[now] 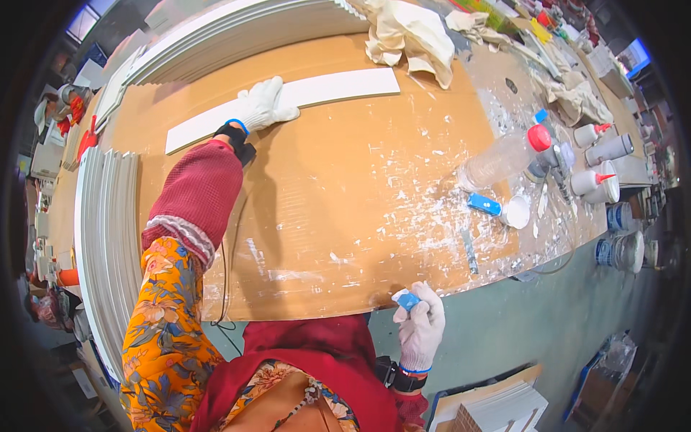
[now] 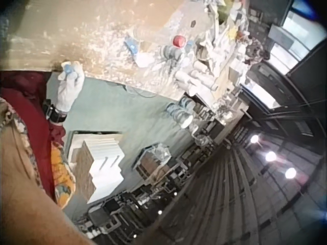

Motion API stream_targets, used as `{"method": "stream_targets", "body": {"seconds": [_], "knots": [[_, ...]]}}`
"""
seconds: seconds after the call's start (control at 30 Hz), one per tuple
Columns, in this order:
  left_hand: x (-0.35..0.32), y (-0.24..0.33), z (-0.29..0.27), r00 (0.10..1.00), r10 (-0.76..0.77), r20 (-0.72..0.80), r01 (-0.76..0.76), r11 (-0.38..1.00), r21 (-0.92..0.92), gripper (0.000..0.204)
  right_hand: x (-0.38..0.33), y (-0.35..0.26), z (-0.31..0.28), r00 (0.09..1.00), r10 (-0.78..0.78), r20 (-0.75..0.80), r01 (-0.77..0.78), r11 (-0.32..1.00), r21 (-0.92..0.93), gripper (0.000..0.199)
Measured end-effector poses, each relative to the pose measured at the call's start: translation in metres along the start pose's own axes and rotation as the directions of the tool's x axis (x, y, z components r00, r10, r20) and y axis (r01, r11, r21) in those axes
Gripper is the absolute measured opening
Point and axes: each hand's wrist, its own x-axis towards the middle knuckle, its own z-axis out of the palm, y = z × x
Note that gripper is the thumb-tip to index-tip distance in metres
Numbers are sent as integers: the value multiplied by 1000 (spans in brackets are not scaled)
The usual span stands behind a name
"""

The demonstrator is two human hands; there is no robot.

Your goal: Sanding and polishing white furniture panels on a workbench in a factory setting.

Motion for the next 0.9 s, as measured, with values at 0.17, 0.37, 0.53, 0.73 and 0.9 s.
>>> {"method": "stream_targets", "body": {"seconds": [0.17,0.37,0.53,0.73,0.9], "knots": [[-32,-11,17,972,148,-180,-157,987,-38,66,9,9,10,998,57,21,-59,997,58,31],[-147,13,35,981,125,-151,-141,984,-105,61,-5,10,21,994,66,92,-59,995,-78,30],[-269,47,46,925,72,-373,-187,941,-282,47,-19,16,25,971,45,236,0,982,-187,32],[-339,88,71,879,45,-475,-175,956,-233,54,-37,15,29,960,59,273,-14,986,-166,39],[-361,92,82,818,33,-574,-185,960,-208,50,-56,9,27,935,2,354,78,974,-213,43]]}}
